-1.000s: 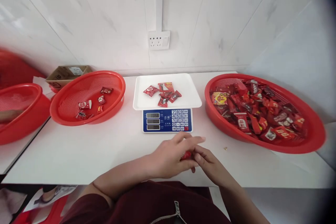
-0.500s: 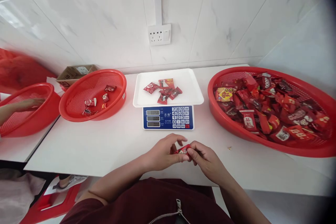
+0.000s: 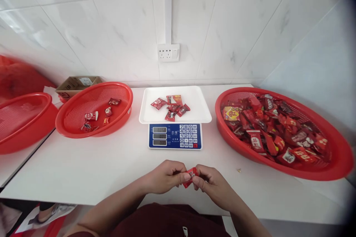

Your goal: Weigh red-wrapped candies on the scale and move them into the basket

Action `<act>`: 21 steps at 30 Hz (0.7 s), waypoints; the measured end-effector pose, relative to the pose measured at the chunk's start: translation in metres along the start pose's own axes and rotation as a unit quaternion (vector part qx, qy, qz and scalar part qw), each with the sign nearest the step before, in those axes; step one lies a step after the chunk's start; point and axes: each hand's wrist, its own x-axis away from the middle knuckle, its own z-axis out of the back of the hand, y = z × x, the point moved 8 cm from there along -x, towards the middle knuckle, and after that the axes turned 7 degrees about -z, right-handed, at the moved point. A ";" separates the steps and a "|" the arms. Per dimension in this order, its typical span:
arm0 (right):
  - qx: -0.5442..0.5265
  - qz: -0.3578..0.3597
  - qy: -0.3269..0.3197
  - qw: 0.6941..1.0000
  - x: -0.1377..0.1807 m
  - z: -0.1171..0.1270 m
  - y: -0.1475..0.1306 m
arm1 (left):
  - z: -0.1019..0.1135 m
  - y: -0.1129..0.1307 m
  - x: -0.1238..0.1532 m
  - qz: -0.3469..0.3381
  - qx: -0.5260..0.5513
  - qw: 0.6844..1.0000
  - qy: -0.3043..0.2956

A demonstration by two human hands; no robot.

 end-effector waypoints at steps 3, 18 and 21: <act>-0.110 -0.002 0.100 0.989 -0.005 0.031 0.006 | 0.005 -0.004 0.000 0.004 0.042 0.999 0.030; -0.156 -0.061 0.113 0.979 -0.028 0.035 0.026 | 0.047 0.000 0.010 -0.007 -0.102 0.988 0.116; -0.099 -0.065 0.070 0.990 -0.040 0.021 0.037 | 0.076 0.033 0.003 -0.075 -0.255 0.951 0.157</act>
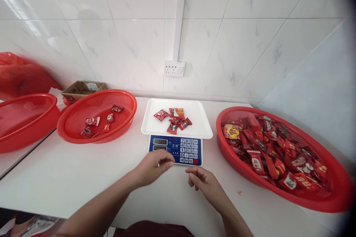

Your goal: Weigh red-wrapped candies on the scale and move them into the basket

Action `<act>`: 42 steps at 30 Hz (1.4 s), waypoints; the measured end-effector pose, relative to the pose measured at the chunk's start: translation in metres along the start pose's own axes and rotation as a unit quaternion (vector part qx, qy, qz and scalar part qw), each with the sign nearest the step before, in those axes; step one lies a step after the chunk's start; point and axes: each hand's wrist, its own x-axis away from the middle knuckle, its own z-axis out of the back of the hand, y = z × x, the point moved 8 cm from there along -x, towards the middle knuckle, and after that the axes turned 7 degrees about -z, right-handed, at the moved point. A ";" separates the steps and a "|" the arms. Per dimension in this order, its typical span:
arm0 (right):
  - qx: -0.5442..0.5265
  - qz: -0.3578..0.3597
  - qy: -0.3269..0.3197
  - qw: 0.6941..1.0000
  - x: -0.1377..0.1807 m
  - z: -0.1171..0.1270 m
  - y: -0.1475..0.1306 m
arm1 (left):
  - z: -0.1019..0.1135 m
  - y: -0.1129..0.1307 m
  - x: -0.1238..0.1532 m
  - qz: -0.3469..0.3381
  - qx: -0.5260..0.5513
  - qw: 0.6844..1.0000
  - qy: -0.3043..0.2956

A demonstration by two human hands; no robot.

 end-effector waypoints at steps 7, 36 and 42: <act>-0.003 -0.036 -0.185 0.982 0.002 -0.024 0.023 | 0.065 0.013 -0.082 -0.116 -0.306 0.942 0.068; 0.055 -0.054 -0.210 0.975 0.010 -0.036 0.020 | 0.063 -0.003 -0.084 0.010 -0.344 0.937 0.054; 0.043 -0.059 -0.193 0.978 0.008 -0.034 0.020 | 0.061 0.004 -0.093 -0.042 -0.345 0.935 0.073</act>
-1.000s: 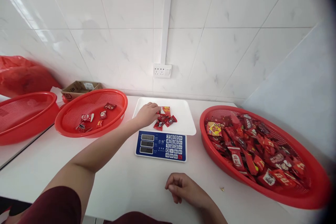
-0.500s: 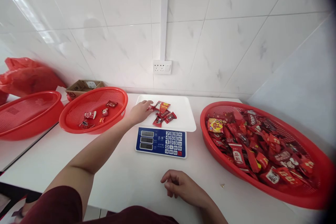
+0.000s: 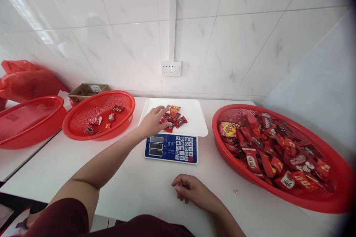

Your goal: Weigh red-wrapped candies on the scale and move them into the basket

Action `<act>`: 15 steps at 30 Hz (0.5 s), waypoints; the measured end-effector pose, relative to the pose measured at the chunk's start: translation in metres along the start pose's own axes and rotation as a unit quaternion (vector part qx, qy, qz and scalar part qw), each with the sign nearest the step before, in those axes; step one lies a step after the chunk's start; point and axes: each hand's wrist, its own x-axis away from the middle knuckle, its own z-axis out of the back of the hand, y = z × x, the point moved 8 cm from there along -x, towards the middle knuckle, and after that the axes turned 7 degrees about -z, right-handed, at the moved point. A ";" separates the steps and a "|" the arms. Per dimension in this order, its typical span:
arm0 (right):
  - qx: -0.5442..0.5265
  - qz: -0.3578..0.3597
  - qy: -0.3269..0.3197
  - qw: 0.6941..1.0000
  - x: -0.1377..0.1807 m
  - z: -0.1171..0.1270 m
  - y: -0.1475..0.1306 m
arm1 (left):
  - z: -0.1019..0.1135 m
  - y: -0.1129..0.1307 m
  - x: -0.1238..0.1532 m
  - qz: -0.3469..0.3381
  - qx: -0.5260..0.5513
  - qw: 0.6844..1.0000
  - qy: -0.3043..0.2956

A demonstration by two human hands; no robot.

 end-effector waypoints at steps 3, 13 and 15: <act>-0.004 0.001 0.004 1.000 -0.001 0.001 -0.001 | -0.012 0.008 -0.009 -0.048 0.000 0.999 -0.026; -0.013 0.007 0.014 1.000 -0.001 0.002 -0.002 | -0.048 0.009 -0.033 -0.078 -0.025 0.987 -0.140; -0.012 0.009 0.015 1.000 -0.002 0.003 -0.001 | -0.049 0.003 -0.036 -0.061 -0.027 0.987 -0.148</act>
